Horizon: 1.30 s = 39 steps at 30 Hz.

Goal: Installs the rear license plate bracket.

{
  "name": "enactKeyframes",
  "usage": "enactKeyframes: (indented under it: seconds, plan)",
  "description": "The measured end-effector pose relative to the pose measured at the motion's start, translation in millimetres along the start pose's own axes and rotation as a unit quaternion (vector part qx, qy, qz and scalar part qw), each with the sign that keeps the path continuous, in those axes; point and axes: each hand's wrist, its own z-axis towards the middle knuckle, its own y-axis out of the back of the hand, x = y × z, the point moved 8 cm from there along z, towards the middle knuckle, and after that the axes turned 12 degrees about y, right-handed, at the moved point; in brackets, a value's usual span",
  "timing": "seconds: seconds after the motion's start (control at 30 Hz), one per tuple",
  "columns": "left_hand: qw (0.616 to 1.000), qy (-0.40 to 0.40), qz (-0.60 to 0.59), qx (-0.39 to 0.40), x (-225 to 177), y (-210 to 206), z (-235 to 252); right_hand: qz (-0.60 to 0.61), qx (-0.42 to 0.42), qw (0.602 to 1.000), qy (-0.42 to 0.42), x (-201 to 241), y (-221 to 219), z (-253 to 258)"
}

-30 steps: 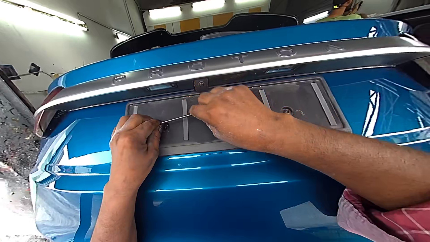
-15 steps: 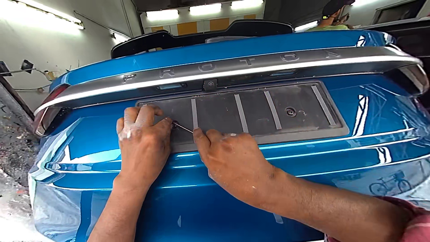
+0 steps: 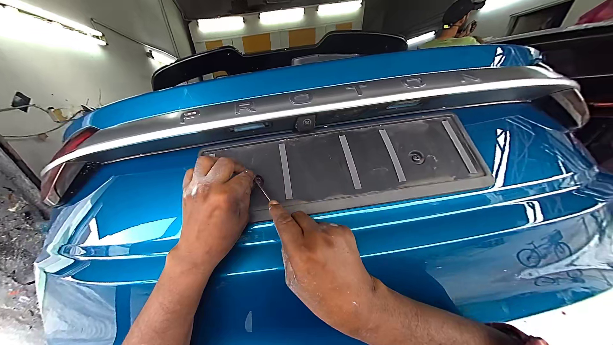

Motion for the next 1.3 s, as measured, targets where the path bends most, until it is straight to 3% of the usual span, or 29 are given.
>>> enactKeyframes:
  seconds: [0.77,0.97,1.17,1.3]
  plan:
    - [0.992,-0.100,-0.052,0.059,9.1,-5.7,10.2,0.038,-0.064,0.989,-0.126,37.8,-20.0,1.0]
    - [0.994,-0.077,-0.047,0.059,13.7,-5.7,7.5,0.187,-0.066,0.970,-0.143,20.8,-22.9,-5.8]
    - [0.996,-0.042,-0.077,0.019,17.9,17.0,-28.0,0.292,-0.146,0.940,-0.096,8.3,16.5,-2.5]
    - [0.998,-0.051,-0.044,0.010,8.3,18.0,-47.9,0.353,-0.182,0.917,-0.025,-2.1,33.3,-40.9]
